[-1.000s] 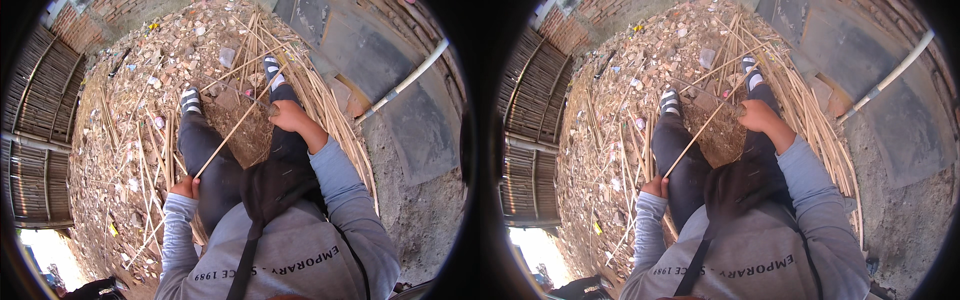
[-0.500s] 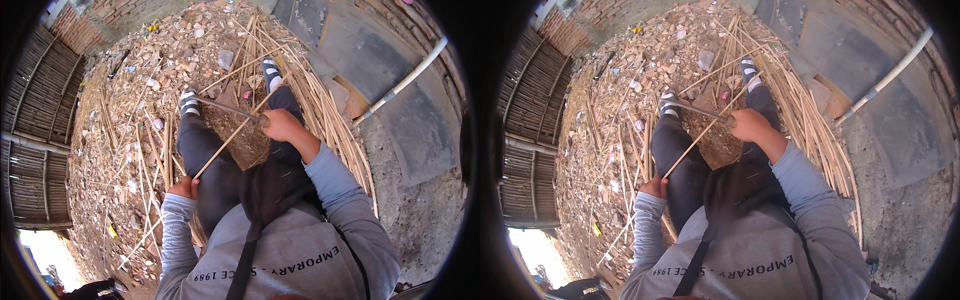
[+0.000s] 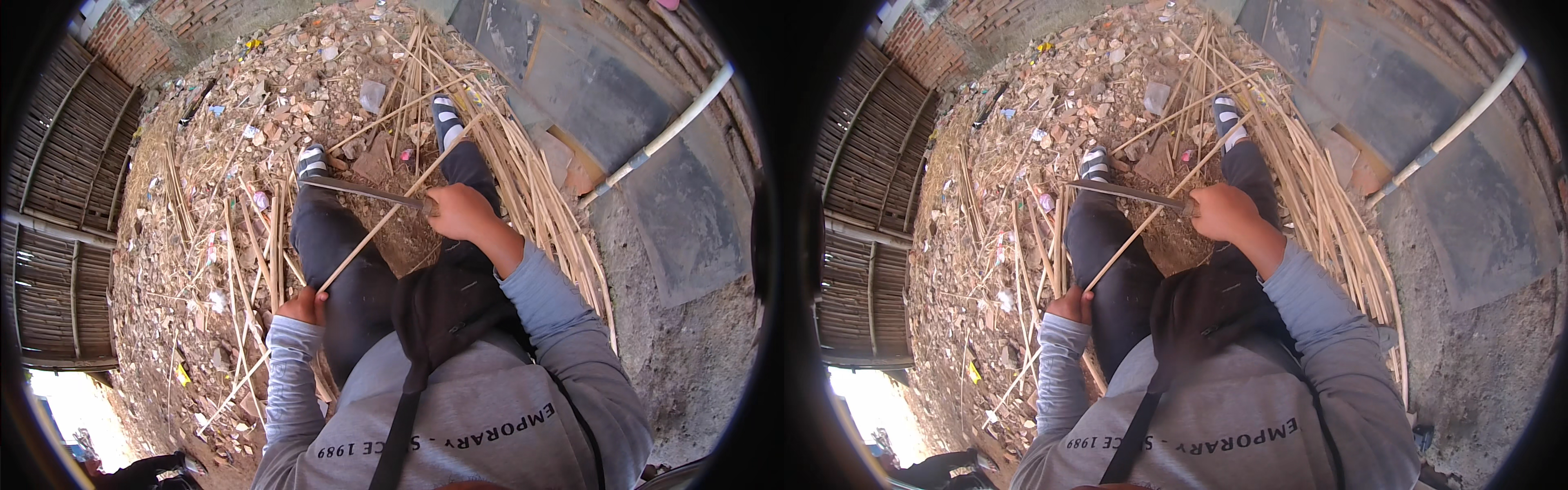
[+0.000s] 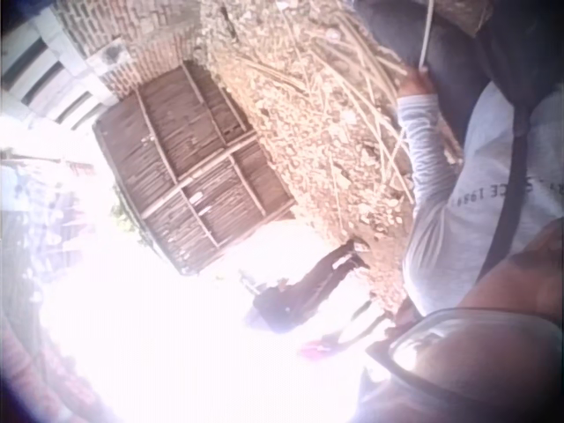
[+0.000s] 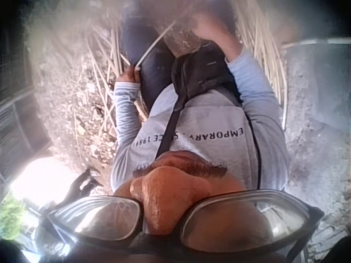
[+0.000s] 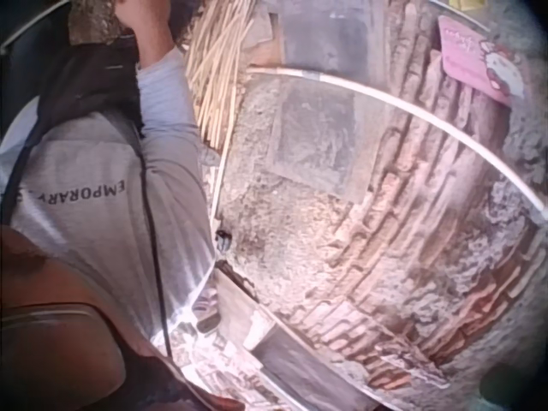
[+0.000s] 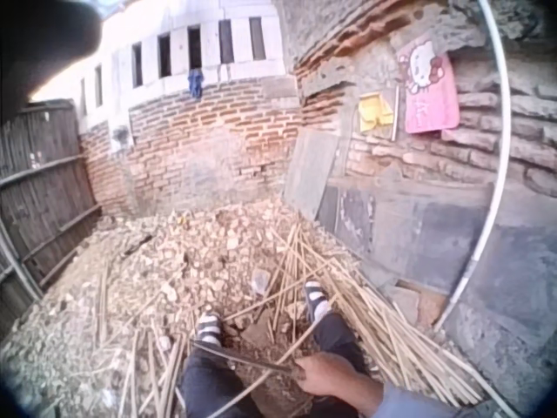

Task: The person shaves a thin strip of bamboo using a knife while holding it across their lap.

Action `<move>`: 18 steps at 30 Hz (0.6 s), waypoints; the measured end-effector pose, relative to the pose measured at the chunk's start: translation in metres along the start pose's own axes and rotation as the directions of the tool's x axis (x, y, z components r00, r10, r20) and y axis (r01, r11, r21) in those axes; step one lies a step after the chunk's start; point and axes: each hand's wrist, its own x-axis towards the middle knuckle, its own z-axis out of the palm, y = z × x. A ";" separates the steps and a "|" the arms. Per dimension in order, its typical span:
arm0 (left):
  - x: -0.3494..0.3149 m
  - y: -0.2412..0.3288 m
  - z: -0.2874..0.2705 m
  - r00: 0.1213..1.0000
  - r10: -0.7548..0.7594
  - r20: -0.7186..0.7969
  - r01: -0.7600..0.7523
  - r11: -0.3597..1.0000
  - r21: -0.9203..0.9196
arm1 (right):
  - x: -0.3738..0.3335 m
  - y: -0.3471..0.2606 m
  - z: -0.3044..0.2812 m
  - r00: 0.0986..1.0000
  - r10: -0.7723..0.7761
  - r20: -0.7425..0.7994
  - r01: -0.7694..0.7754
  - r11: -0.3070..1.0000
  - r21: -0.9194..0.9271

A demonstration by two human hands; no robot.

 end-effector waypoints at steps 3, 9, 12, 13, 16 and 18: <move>0.003 0.003 0.003 1.000 -0.003 0.006 0.003 1.000 0.006 | 0.011 0.015 -0.013 0.998 0.038 0.050 -0.040 0.999 0.026; 0.003 -0.002 0.012 0.999 -0.043 -0.013 0.043 0.999 -0.022 | 0.010 0.003 0.002 0.998 -0.003 -0.069 0.006 0.999 0.039; -0.002 -0.004 0.010 0.999 -0.021 -0.034 0.020 1.000 -0.015 | -0.002 -0.001 -0.001 0.997 -0.058 -0.041 0.060 0.998 0.034; -0.002 -0.004 0.010 0.999 -0.022 -0.030 0.021 1.000 -0.014 | 0.002 0.009 -0.007 0.999 -0.034 -0.033 0.035 0.999 0.036; 0.004 0.003 0.007 0.998 0.015 -0.061 -0.015 1.000 -0.003 | 0.014 0.035 -0.015 0.996 0.029 -0.088 -0.026 0.999 0.037; 0.003 0.008 0.003 1.000 -0.011 -0.024 0.012 0.999 0.043 | 0.014 0.037 -0.017 0.983 0.076 -0.167 -0.071 0.997 0.032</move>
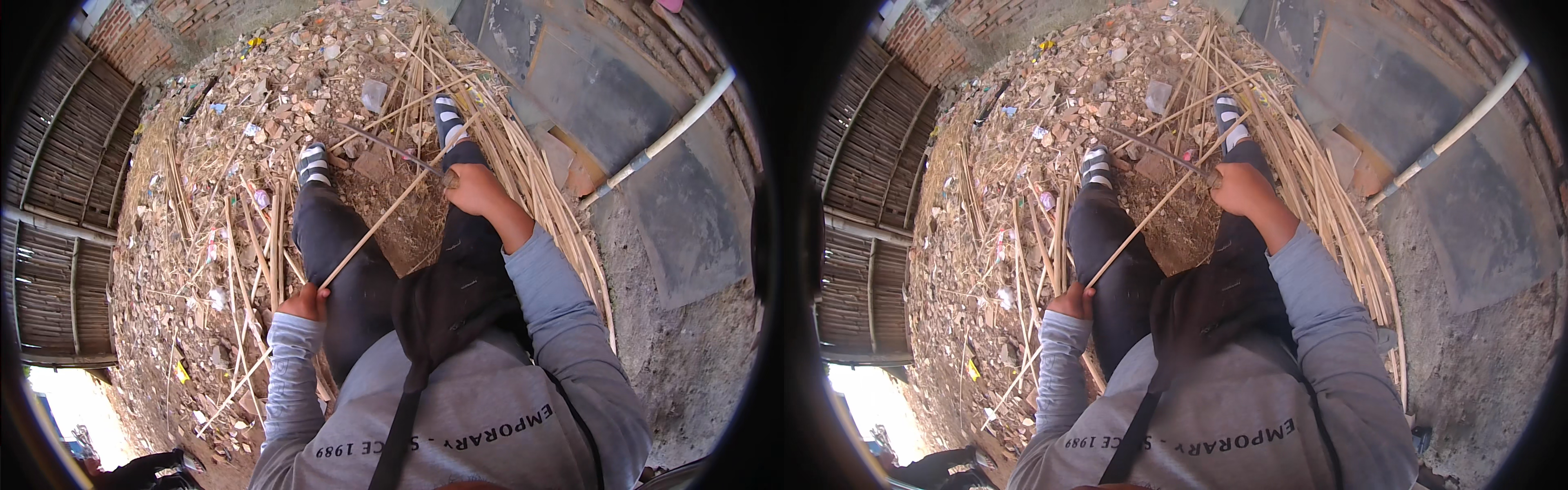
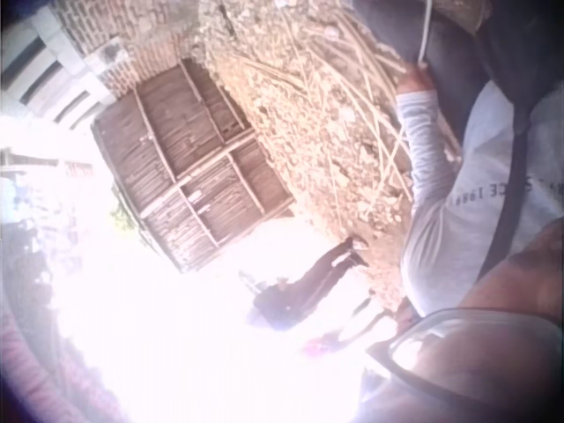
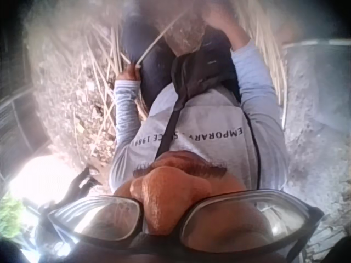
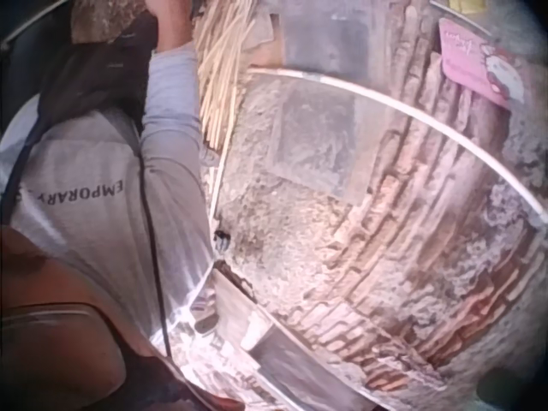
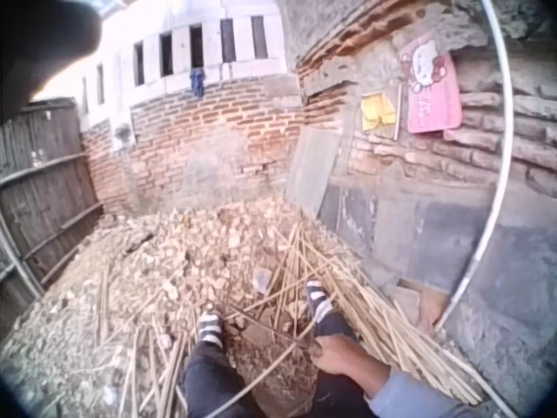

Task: The person shaves a thin strip of bamboo using a knife while holding it across their lap.

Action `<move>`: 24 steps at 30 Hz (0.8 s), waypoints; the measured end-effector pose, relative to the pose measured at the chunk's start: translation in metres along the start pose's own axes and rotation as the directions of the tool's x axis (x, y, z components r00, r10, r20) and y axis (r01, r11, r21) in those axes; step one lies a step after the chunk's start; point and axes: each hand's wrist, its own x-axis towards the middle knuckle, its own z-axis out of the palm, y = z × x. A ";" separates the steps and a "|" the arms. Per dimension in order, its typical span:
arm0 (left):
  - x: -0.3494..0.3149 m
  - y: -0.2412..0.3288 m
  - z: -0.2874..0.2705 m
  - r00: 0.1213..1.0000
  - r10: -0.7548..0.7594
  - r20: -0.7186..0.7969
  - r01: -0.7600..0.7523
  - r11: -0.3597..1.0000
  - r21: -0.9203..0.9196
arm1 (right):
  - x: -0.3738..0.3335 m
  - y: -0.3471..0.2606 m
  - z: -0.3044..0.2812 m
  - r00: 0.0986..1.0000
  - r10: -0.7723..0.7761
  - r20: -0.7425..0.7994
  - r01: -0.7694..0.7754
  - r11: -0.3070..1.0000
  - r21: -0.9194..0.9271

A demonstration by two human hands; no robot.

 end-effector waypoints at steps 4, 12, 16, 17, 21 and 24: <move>0.000 -0.005 0.000 1.000 0.015 0.009 -0.015 1.000 0.012 | -0.020 -0.025 0.012 0.982 -0.072 0.174 0.075 0.997 -0.012; 0.003 -0.001 0.004 0.998 0.062 -0.026 -0.062 0.998 -0.016 | -0.004 -0.003 0.022 0.995 -0.086 0.049 0.082 0.993 0.090; -0.001 -0.004 0.008 0.999 -0.034 0.015 0.034 0.999 -0.037 | -0.021 -0.023 0.024 0.984 -0.167 0.062 0.161 0.982 0.095; -0.002 -0.005 0.010 0.998 -0.055 0.018 0.056 0.998 -0.042 | -0.024 -0.028 0.024 0.979 -0.171 0.111 0.171 0.985 0.011; -0.001 -0.009 0.010 0.998 0.031 -0.054 -0.034 0.998 -0.059 | -0.013 -0.019 0.005 0.991 -0.069 0.114 0.063 0.997 0.050; 0.002 -0.008 0.010 0.997 0.056 -0.043 -0.059 0.997 -0.051 | -0.006 -0.009 0.001 0.999 -0.027 0.047 0.025 0.999 0.037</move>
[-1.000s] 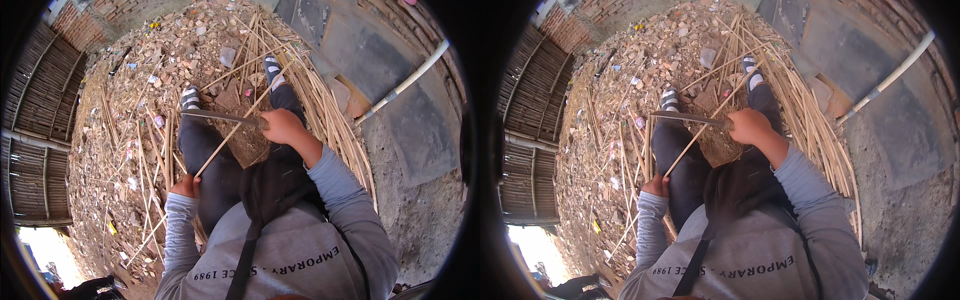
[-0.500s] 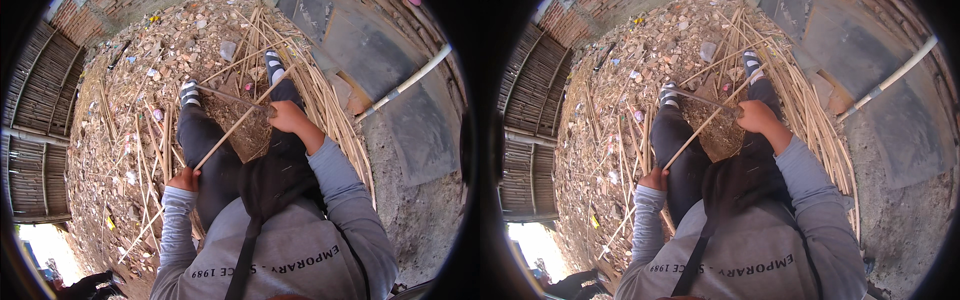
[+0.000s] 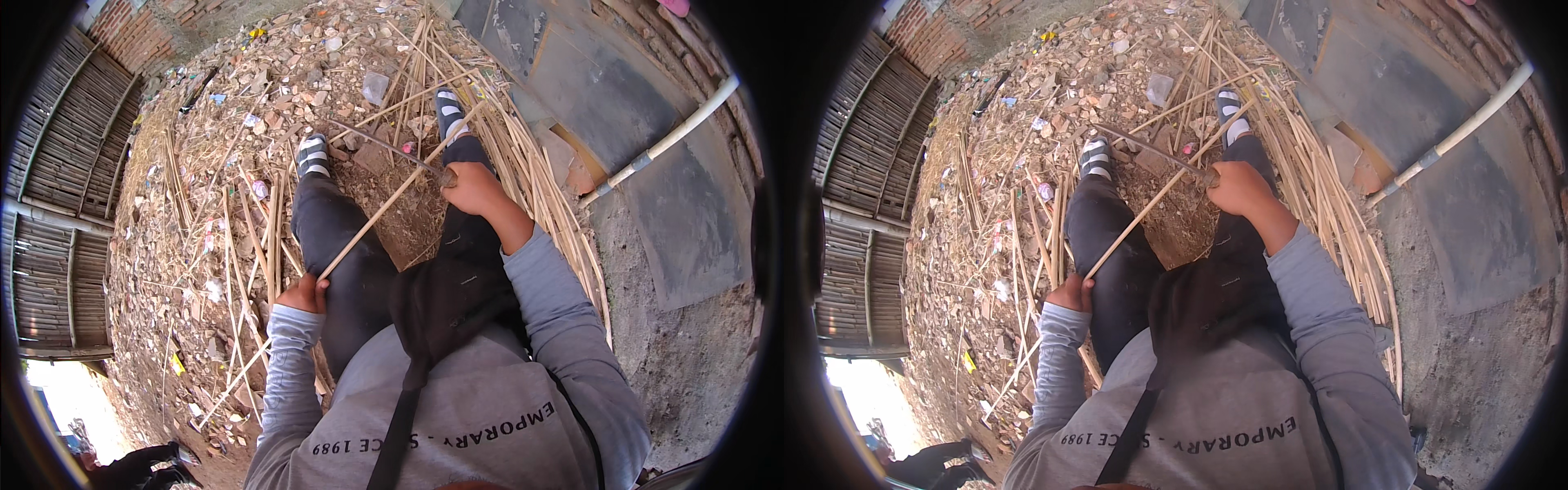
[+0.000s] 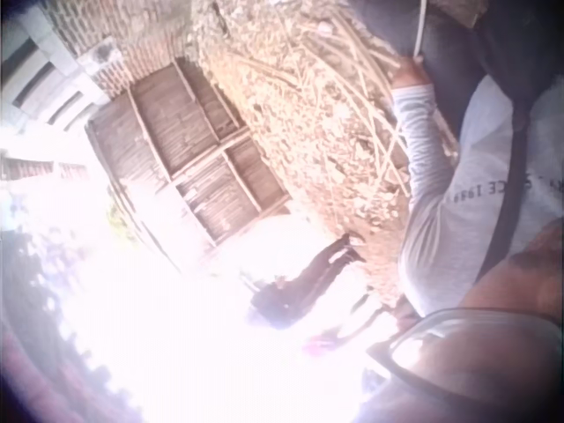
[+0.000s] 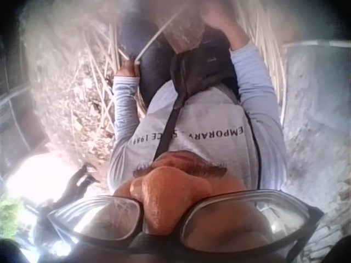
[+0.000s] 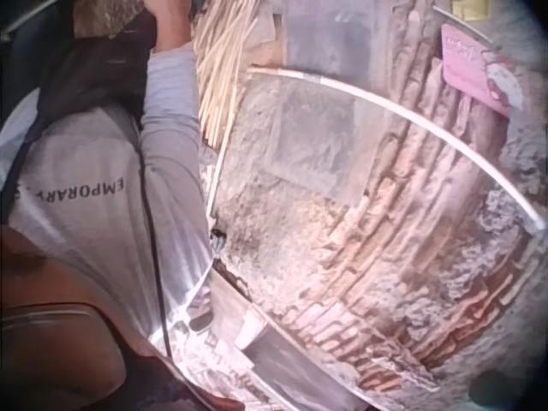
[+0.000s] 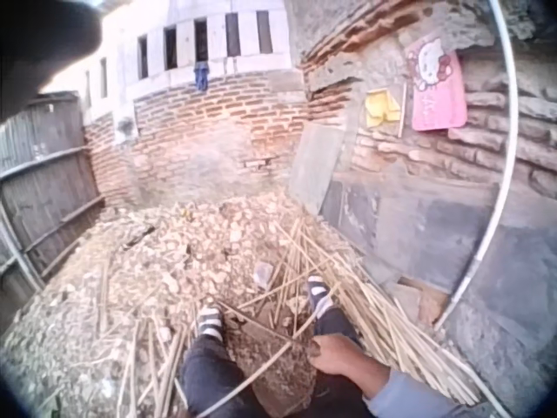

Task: The person shaves a thin strip of bamboo using a knife while holding it across their lap.

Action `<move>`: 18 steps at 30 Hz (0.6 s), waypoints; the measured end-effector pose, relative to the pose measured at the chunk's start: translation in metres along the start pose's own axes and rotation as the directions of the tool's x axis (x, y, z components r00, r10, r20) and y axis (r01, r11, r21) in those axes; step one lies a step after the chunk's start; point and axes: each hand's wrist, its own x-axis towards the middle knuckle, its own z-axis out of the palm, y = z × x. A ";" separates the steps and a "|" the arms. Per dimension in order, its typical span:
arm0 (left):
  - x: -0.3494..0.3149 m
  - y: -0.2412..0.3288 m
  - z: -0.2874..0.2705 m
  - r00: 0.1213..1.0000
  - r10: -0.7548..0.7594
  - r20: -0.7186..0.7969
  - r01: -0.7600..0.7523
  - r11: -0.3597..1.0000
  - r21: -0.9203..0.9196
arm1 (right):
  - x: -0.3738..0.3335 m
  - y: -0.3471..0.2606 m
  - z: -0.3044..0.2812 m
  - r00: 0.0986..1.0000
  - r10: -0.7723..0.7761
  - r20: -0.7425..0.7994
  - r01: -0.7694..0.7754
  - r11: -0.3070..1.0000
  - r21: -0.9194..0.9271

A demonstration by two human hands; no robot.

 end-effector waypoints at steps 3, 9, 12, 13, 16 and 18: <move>-0.001 0.005 -0.004 0.996 -0.073 0.042 0.071 0.997 0.036 | -0.013 -0.012 0.004 0.999 -0.036 -0.003 0.036 0.999 -0.009; -0.003 -0.002 -0.002 0.999 0.037 -0.016 -0.037 0.999 0.035 | -0.006 0.002 0.009 0.999 -0.033 0.037 0.035 0.997 -0.066; 0.000 0.000 -0.003 0.999 0.039 -0.010 -0.039 0.999 0.030 | 0.006 0.008 0.004 0.999 0.041 -0.014 -0.042 0.995 -0.093; 0.000 0.000 -0.005 0.999 0.037 -0.013 -0.037 0.999 0.031 | 0.004 0.003 0.003 0.999 0.037 -0.014 -0.039 0.995 -0.093; -0.003 0.000 -0.005 0.999 -0.028 0.040 0.026 0.999 0.032 | -0.015 -0.009 0.009 0.999 0.048 -0.013 -0.049 0.995 -0.091; -0.004 -0.005 -0.003 0.998 -0.032 0.055 0.031 0.999 0.033 | -0.026 -0.007 0.017 0.998 -0.067 -0.020 0.065 0.996 -0.063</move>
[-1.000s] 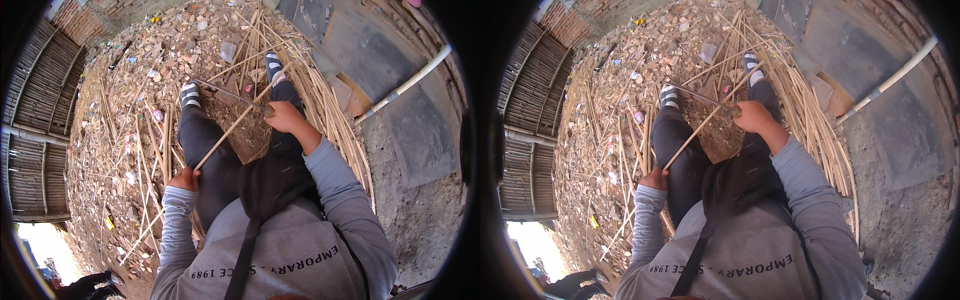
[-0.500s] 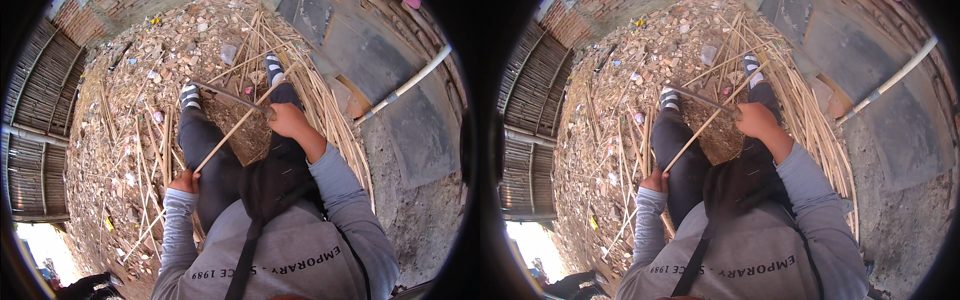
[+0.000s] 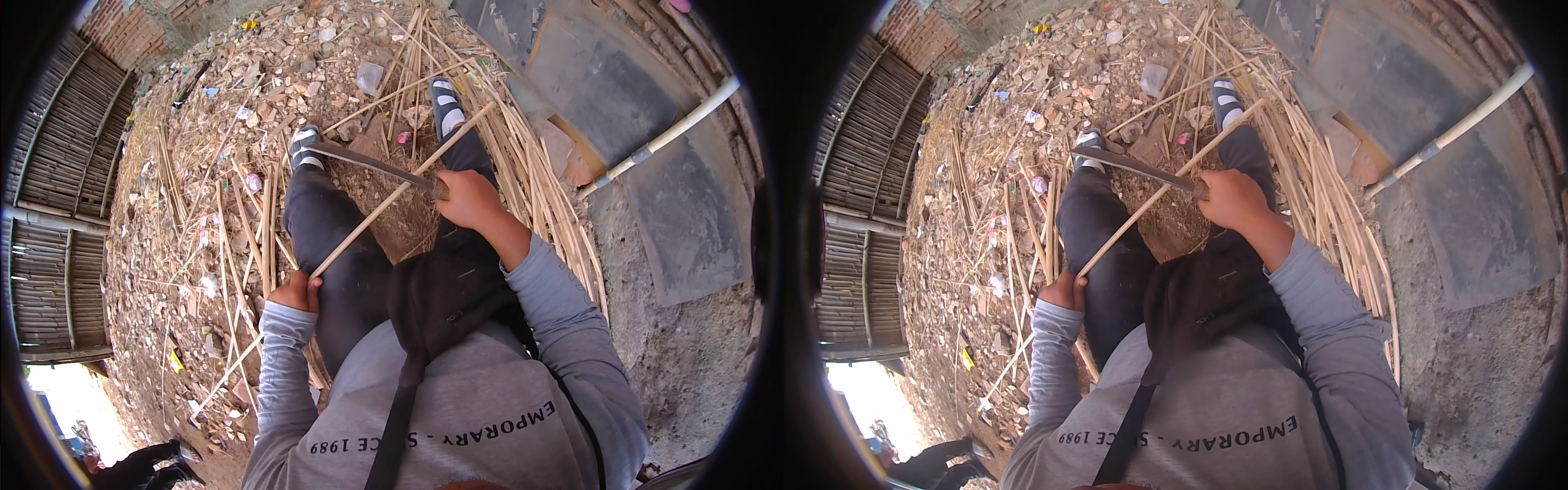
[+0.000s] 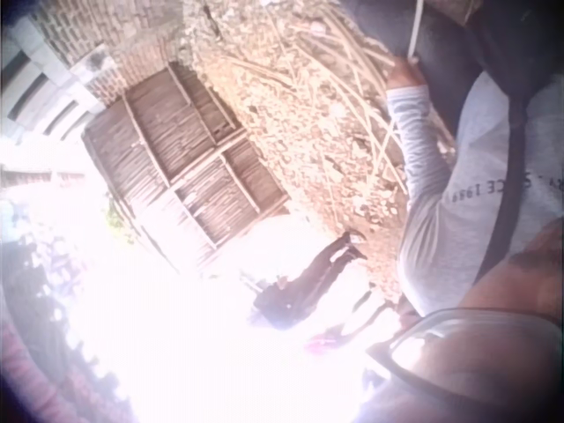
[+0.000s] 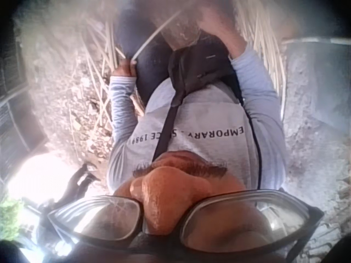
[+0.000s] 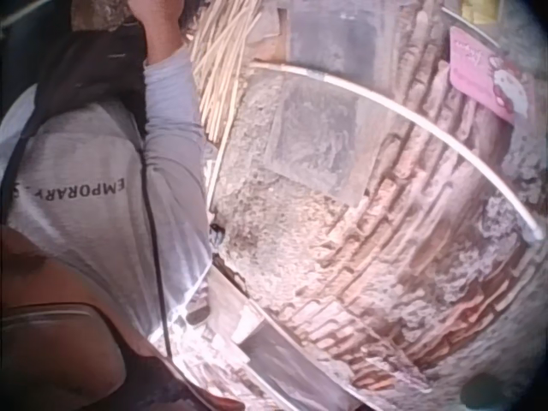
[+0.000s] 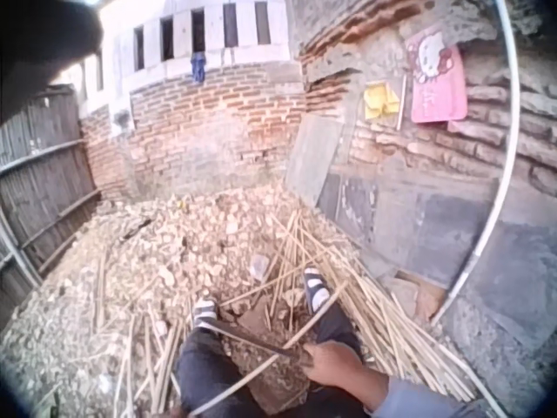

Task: The person shaves a thin strip of bamboo using a knife while holding it across their lap.

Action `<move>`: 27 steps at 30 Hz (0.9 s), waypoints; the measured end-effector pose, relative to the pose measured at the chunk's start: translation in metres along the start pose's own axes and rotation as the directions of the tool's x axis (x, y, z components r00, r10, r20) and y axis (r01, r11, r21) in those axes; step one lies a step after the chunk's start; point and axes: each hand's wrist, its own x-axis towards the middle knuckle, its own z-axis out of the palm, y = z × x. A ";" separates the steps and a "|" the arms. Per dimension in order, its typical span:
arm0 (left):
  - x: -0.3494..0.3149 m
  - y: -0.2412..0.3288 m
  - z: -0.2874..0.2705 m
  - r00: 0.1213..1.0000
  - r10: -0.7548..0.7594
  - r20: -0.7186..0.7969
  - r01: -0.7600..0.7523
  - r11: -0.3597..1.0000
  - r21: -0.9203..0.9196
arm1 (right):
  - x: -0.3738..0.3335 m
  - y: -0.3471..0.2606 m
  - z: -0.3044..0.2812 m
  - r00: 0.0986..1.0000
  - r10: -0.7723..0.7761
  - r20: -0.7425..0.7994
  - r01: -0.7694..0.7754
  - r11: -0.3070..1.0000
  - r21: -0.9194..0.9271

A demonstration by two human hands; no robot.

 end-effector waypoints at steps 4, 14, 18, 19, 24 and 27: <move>0.004 0.001 0.001 0.995 0.066 -0.075 -0.068 0.998 -0.020 | 0.022 0.039 -0.001 0.989 0.125 -0.079 -0.120 0.991 0.054; 0.002 -0.002 0.002 0.999 0.033 -0.017 -0.034 0.999 -0.011 | 0.007 0.018 -0.004 1.000 0.026 0.003 -0.026 0.997 0.066; 0.007 0.012 -0.012 1.000 0.004 0.029 -0.004 1.000 0.027 | 0.031 0.059 0.003 0.980 0.141 -0.138 -0.127 0.987 0.102; 0.007 0.010 -0.013 1.000 0.000 0.026 -0.001 1.000 0.026 | 0.029 0.047 -0.001 0.981 0.136 -0.138 -0.122 0.987 0.101; 0.006 -0.001 -0.007 0.998 0.038 0.047 -0.036 0.998 -0.049 | -0.001 -0.002 0.006 0.999 0.001 0.054 -0.002 1.000 0.021; 0.006 -0.003 -0.003 0.996 0.084 0.007 -0.084 0.995 -0.050 | 0.013 0.028 0.002 0.999 0.041 -0.029 -0.038 0.995 0.091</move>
